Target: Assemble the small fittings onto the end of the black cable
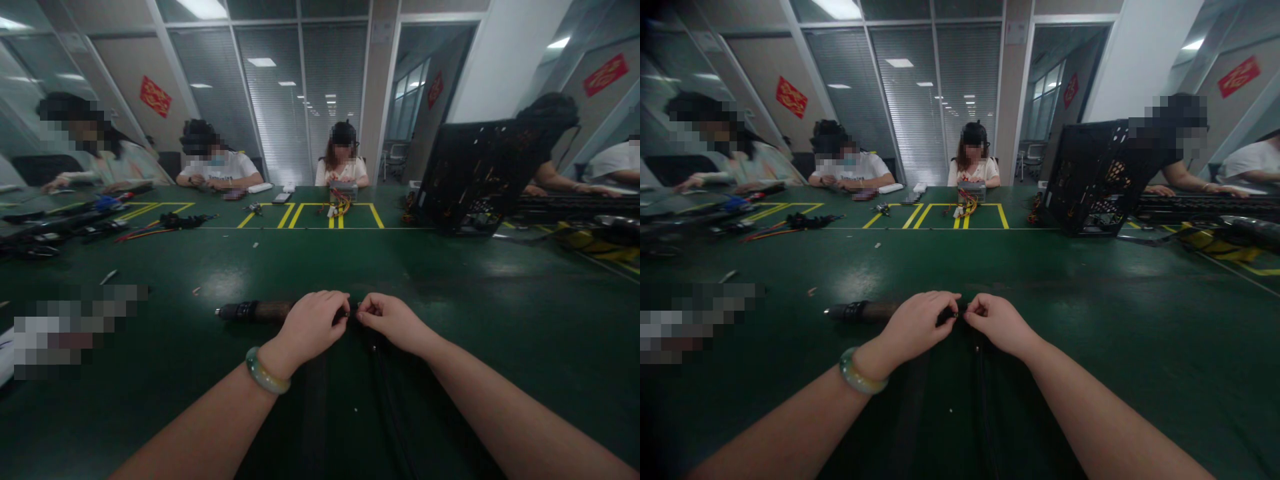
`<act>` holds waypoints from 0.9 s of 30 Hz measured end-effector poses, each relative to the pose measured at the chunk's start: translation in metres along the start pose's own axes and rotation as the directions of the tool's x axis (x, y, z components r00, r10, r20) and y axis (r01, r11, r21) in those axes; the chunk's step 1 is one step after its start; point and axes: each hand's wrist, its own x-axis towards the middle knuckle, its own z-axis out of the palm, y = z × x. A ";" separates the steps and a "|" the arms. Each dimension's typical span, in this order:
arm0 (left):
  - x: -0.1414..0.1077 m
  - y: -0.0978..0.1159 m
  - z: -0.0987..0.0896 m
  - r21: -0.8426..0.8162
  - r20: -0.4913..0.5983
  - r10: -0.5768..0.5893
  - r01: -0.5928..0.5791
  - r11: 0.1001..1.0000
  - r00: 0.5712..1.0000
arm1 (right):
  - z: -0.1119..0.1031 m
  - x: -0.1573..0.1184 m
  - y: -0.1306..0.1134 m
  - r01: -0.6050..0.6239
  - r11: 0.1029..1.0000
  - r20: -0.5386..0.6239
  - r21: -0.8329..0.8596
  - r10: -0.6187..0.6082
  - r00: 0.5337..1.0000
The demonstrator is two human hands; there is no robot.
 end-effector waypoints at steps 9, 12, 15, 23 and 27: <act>0.001 -0.002 0.002 0.007 0.009 0.009 -0.009 1.000 1.000 | 0.000 0.000 0.002 -0.017 0.999 0.022 0.034 0.016 1.000; 0.001 -0.002 0.001 -0.005 0.005 0.008 -0.008 1.000 1.000 | -0.001 -0.001 -0.001 -0.029 0.999 0.033 0.040 0.028 0.999; 0.001 -0.002 0.002 -0.012 0.001 0.001 -0.001 1.000 1.000 | -0.001 -0.002 -0.004 -0.033 0.999 0.024 0.035 0.033 0.999; 0.002 -0.004 0.004 -0.034 -0.007 0.022 -0.023 0.999 1.000 | 0.002 0.000 0.000 -0.025 0.997 0.023 0.069 0.023 0.999; 0.001 -0.003 0.002 -0.037 -0.006 0.017 -0.017 0.999 1.000 | 0.000 -0.001 -0.001 -0.024 0.997 0.033 0.068 0.022 0.999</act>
